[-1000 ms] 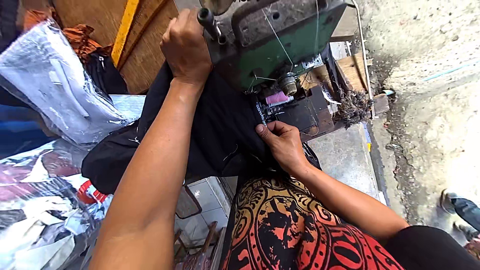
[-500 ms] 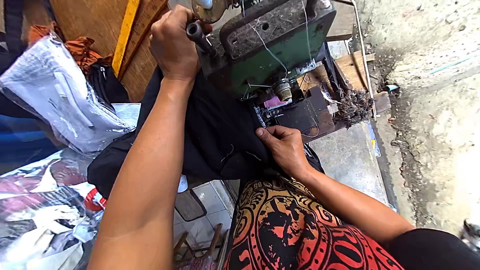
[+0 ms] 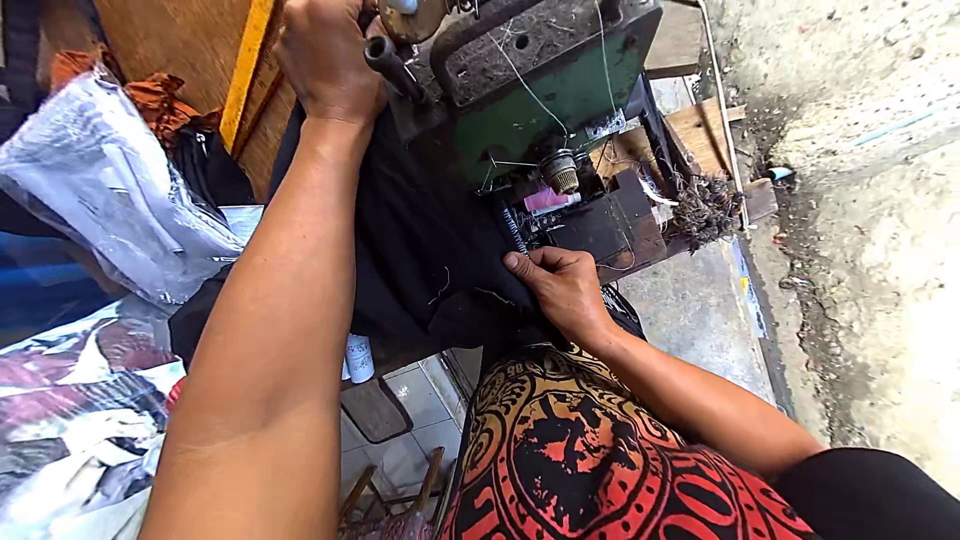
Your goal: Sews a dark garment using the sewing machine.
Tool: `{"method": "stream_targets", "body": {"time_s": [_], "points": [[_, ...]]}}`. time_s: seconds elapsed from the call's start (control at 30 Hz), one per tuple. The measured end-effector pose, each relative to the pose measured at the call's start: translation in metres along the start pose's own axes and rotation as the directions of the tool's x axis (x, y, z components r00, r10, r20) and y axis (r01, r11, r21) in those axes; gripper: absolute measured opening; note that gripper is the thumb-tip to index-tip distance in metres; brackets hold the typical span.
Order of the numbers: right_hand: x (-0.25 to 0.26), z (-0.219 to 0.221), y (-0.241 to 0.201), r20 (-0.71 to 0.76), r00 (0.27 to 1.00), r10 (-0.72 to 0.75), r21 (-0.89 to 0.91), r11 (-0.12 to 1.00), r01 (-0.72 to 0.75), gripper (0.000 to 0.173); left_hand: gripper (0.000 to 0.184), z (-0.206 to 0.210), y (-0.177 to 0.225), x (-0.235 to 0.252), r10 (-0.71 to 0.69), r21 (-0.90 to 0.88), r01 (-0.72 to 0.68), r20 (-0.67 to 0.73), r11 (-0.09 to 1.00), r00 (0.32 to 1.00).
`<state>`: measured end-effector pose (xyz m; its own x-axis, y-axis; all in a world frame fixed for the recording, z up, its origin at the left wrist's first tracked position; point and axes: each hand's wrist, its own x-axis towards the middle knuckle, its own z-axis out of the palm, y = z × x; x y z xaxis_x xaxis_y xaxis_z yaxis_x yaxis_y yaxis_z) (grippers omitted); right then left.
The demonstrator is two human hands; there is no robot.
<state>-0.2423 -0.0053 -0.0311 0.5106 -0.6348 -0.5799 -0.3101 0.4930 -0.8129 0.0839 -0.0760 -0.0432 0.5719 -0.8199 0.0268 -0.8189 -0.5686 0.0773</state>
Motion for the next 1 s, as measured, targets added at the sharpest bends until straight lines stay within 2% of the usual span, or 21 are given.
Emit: {"method": "stream_targets", "body": {"time_s": [0.07,0.1,0.23,0.37,0.47,0.73,0.87,1.0], "points": [[0.004,0.001,0.000,0.004,1.000,-0.003,0.000,1.000,0.003,0.032,0.039,-0.030,0.019,-0.002,-0.084,-0.032,0.091,0.168,0.995,0.982],[0.005,0.001,0.000,0.000,1.000,-0.005,-0.001,1.000,0.005,0.034,0.039,-0.035,0.022,0.000,-0.092,-0.031,0.099,0.190,0.995,0.978],[0.004,0.003,0.002,-0.015,1.000,0.000,0.020,1.000,0.000,0.040,0.036,-0.033,0.025,-0.002,-0.094,-0.022,0.099,0.153,0.995,0.984],[0.007,0.006,-0.001,-0.030,1.000,0.008,0.033,0.999,-0.007,0.038,0.036,-0.039,0.026,0.003,-0.113,0.006,0.114,0.184,0.993,0.976],[0.002,0.009,0.002,-0.057,0.998,-0.007,0.044,0.999,0.009,0.039,0.037,-0.028,0.021,0.002,-0.108,0.027,0.105,0.148,0.994,0.983],[0.004,0.010,-0.004,-0.119,0.993,-0.021,-0.045,0.999,0.016,0.050,0.042,-0.032,0.023,0.004,-0.157,0.065,0.147,0.188,0.987,0.970],[0.001,0.002,-0.003,-0.043,0.999,-0.028,-0.089,0.996,0.024,0.039,0.044,-0.033,0.021,0.007,-0.145,0.089,0.128,0.210,0.988,0.967],[-0.003,-0.001,-0.001,-0.034,0.999,-0.024,-0.084,0.996,0.021,0.030,0.044,-0.028,0.020,0.011,-0.144,0.119,0.118,0.238,0.986,0.960]]}}
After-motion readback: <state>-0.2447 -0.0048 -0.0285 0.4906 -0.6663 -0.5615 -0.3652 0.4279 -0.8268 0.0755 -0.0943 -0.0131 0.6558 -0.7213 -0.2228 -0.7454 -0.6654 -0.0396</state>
